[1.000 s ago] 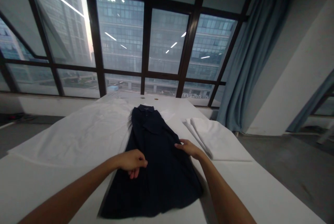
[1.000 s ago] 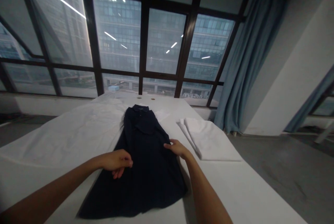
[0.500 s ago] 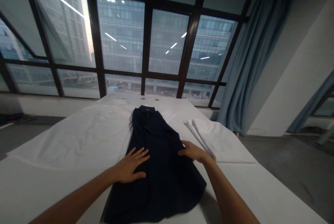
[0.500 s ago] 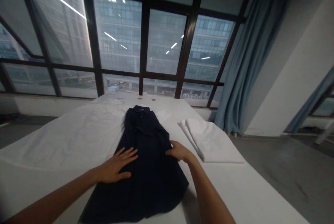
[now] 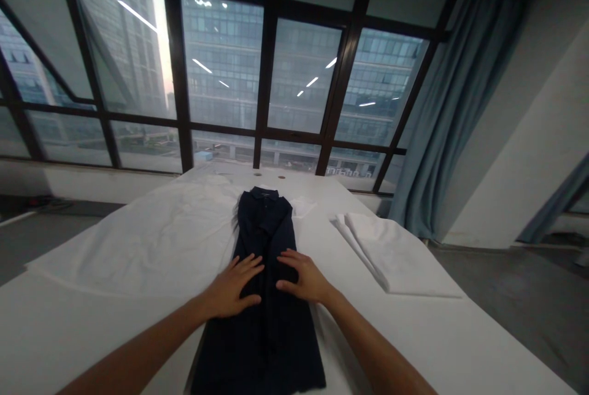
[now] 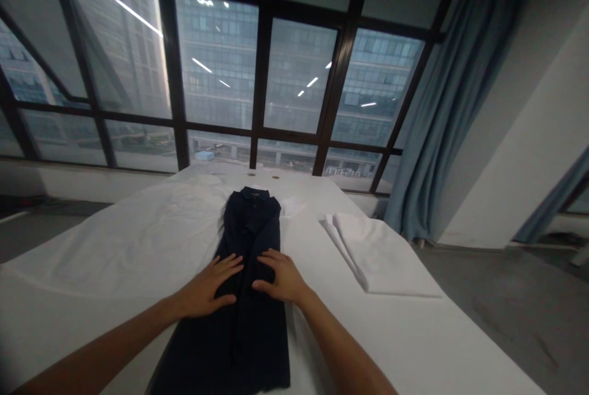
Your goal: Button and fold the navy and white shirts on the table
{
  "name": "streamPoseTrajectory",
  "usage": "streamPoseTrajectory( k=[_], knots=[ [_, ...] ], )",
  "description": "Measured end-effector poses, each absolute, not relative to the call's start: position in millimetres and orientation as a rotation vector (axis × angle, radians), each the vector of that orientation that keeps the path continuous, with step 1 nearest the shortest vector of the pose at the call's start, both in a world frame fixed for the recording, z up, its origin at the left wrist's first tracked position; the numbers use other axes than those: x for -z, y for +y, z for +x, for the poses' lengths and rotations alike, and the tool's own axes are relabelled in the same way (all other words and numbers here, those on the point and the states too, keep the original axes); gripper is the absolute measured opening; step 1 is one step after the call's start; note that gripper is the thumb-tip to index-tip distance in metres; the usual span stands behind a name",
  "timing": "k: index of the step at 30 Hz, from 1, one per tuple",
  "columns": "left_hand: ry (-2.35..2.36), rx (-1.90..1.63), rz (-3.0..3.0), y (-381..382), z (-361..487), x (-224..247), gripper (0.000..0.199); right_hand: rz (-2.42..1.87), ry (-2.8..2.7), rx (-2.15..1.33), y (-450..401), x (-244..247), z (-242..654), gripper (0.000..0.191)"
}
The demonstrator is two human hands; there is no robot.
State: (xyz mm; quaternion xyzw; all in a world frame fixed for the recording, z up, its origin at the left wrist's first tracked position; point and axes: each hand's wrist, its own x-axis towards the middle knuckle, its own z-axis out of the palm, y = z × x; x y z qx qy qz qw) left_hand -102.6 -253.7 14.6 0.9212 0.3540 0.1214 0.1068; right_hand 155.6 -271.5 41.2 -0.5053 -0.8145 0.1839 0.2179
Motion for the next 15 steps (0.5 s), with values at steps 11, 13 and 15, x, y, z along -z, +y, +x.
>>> streamPoseTrajectory(
  k=[11,13,15],
  knots=[
    [0.700,-0.251,2.603,-247,-109,-45,0.043,-1.514,-2.777,-0.415,-271,-82,155,0.071],
    [0.812,-0.469,2.569,-208,-114,-55,0.034,-1.580,-2.670,-0.299,-255,-90,141,0.044],
    [1.003,-0.668,2.601,-160,-122,-61,0.032,-1.639,-2.480,-0.232,-233,-91,125,0.036]
  ],
)
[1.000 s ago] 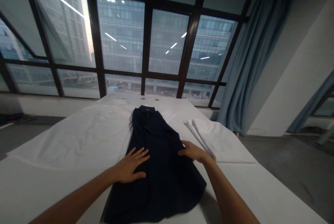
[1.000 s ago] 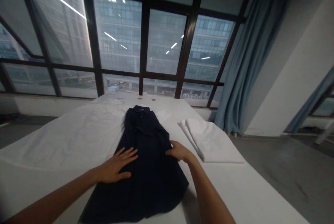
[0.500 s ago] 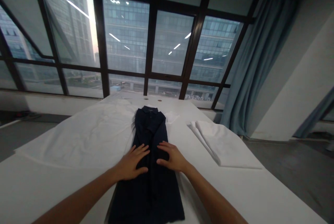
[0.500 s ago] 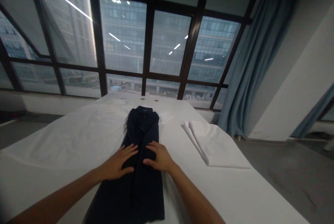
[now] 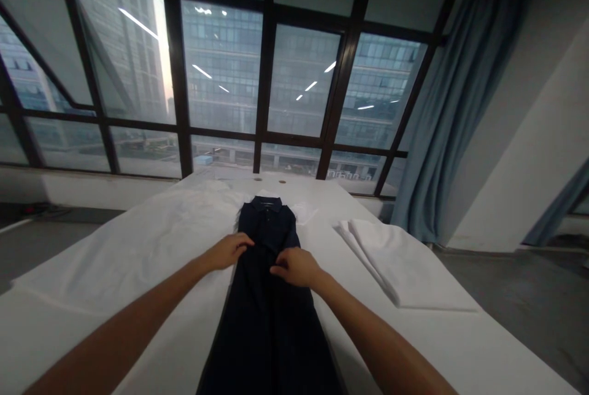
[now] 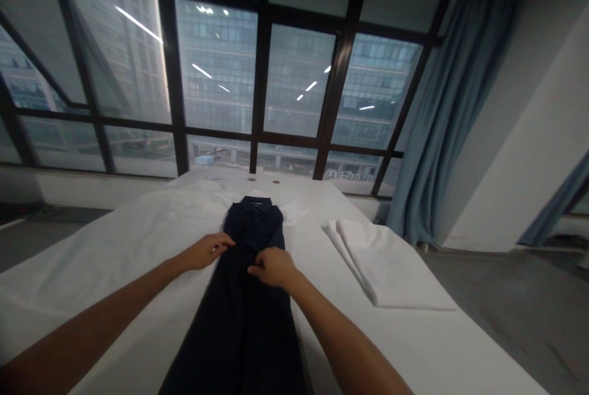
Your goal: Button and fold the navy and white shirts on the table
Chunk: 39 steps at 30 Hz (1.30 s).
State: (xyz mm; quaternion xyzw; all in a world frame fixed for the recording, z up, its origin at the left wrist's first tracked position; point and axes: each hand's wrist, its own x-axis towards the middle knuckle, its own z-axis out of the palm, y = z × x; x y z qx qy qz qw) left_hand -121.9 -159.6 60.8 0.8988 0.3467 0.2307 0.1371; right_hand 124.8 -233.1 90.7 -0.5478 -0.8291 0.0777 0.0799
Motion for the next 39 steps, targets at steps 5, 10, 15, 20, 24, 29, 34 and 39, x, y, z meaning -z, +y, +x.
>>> streamPoseTrajectory(
  k=[5,10,15,20,24,29,34,39],
  knots=[
    [1.137,-0.546,2.765,-52,-146,-52,0.035,-1.593,-2.128,-0.472,-178,-75,87,0.046],
    [1.036,-0.370,2.840,-10,-157,-41,0.029,-1.548,-2.037,-0.572,-149,-63,61,0.061],
    [0.907,-0.367,2.857,7,-148,-58,0.018,-1.644,-2.028,-0.558,-139,-56,53,0.033],
    [0.893,-0.143,2.875,22,-114,-85,0.017,-1.734,-1.900,-0.618,-133,-48,72,0.027],
    [0.973,-0.047,2.989,18,-78,-88,0.013,-1.796,-1.887,-0.582,-135,-45,81,0.036],
    [1.071,-0.015,3.172,-7,-62,-78,0.019,-1.819,-2.062,-0.390,-153,-54,83,0.028],
    [1.598,-0.452,2.968,-43,-75,-60,0.027,-1.612,-1.934,0.069,-150,-62,135,0.027],
    [1.650,-0.236,2.658,-72,-78,-25,0.055,-1.742,-1.996,-0.059,-106,-40,191,0.038]
  ],
)
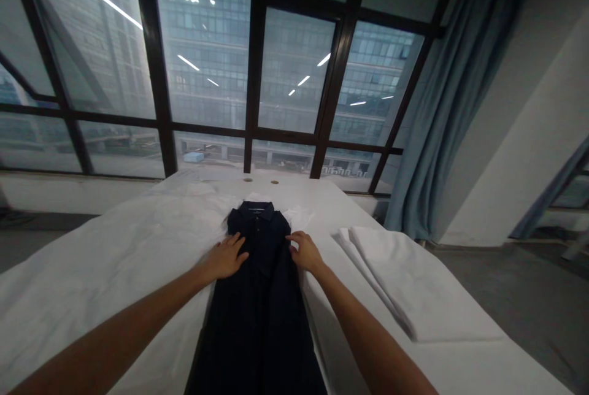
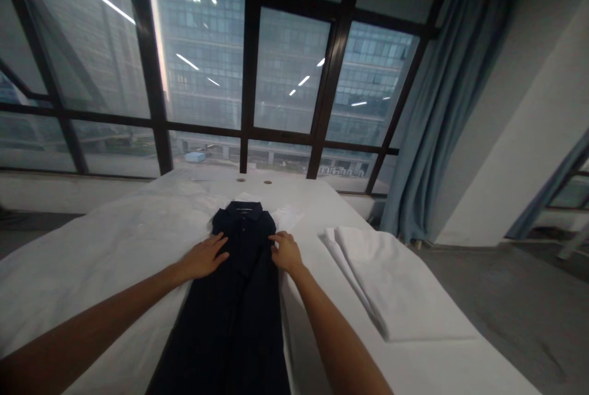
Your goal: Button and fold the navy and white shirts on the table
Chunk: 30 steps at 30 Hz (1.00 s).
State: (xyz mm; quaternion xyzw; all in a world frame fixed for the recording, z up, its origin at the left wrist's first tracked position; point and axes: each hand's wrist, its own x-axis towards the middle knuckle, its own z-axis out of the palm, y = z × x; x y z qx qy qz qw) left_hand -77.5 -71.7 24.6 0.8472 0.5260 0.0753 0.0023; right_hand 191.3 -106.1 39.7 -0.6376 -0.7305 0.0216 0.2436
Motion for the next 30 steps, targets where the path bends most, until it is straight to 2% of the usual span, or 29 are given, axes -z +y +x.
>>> streamPoseTrajectory(
  k=[5,11,18,22,25,30],
  knots=[
    [1.591,-0.064,2.663,-78,-82,-10,0.059,-1.758,-2.127,-0.106,-77,-22,193,0.038],
    [1.642,-0.225,2.686,-81,-88,-12,0.057,-1.788,-2.176,-0.045,-60,-15,184,0.054],
    [1.501,-0.329,2.691,-121,-63,2,0.072,-1.932,-2.084,0.021,-52,2,183,0.053],
    [1.478,-0.336,2.696,-131,-61,10,0.073,-1.949,-1.986,0.050,-57,-2,178,0.054],
    [1.405,-0.370,2.637,-119,-70,6,0.070,-1.978,-1.923,-0.030,-57,-9,178,0.051],
    [1.611,-0.791,2.364,-65,-96,-16,0.052,-1.940,-1.874,-0.202,-35,-18,189,0.040]
  ],
)
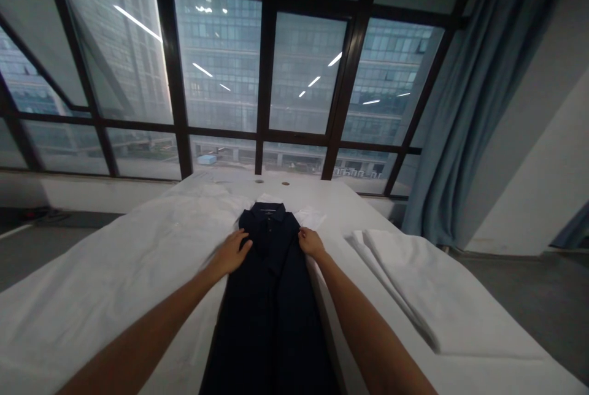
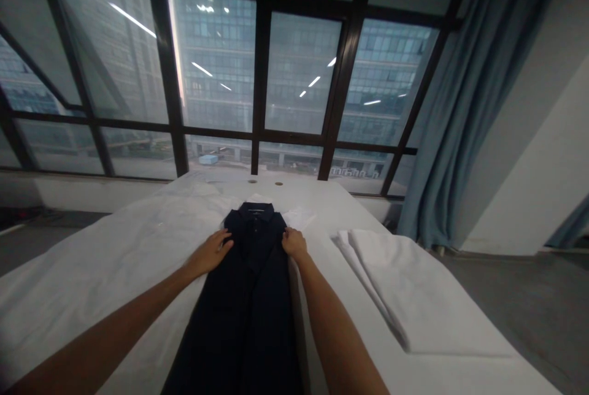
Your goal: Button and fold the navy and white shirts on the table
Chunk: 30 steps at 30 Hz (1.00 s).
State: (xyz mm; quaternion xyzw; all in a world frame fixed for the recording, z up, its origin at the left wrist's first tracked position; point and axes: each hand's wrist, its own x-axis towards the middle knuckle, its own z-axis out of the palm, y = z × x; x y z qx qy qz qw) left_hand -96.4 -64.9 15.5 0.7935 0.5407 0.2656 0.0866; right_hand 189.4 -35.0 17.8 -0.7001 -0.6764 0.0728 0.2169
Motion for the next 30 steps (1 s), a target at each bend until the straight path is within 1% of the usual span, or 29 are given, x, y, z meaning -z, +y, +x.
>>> streamPoseTrajectory(
  k=[2,4,6,9,11,15,18,21,24,27,30],
  knots=[
    [1.760,-0.816,2.196,-34,-107,-25,0.044,-1.934,-1.863,-0.232,-19,-21,194,0.037],
    [1.850,-0.753,2.063,-3,-114,-33,0.041,-1.950,-1.846,-0.253,-1,-22,198,0.036],
    [1.876,-0.678,1.998,25,-117,-37,0.040,-1.982,-1.810,-0.276,17,-22,199,0.039],
    [1.888,-0.576,1.944,58,-113,-38,0.042,-2.030,-1.748,-0.295,40,-18,199,0.050],
    [1.902,-0.547,1.949,72,-108,-37,0.040,-2.041,-1.728,-0.304,50,-16,199,0.049],
    [1.928,-0.646,2.041,89,-99,-41,0.029,-2.013,-1.702,-0.275,62,-20,199,0.032],
    [1.919,-0.796,2.112,94,-90,-46,0.033,-1.994,-1.631,-0.193,62,-29,197,0.037],
    [1.922,-0.876,2.136,87,-81,-47,0.040,-2.002,-1.575,-0.167,50,-34,193,0.044],
    [1.896,-0.883,2.186,59,-78,-40,0.047,-1.966,-1.618,-0.131,18,-31,190,0.050],
    [1.717,-0.848,2.434,8,-87,-27,0.055,-1.828,-1.798,-0.087,-36,-28,190,0.043],
    [1.473,-0.687,2.662,-54,-103,-14,0.054,-1.707,-2.001,-0.066,-97,-31,193,0.033]
  ],
)
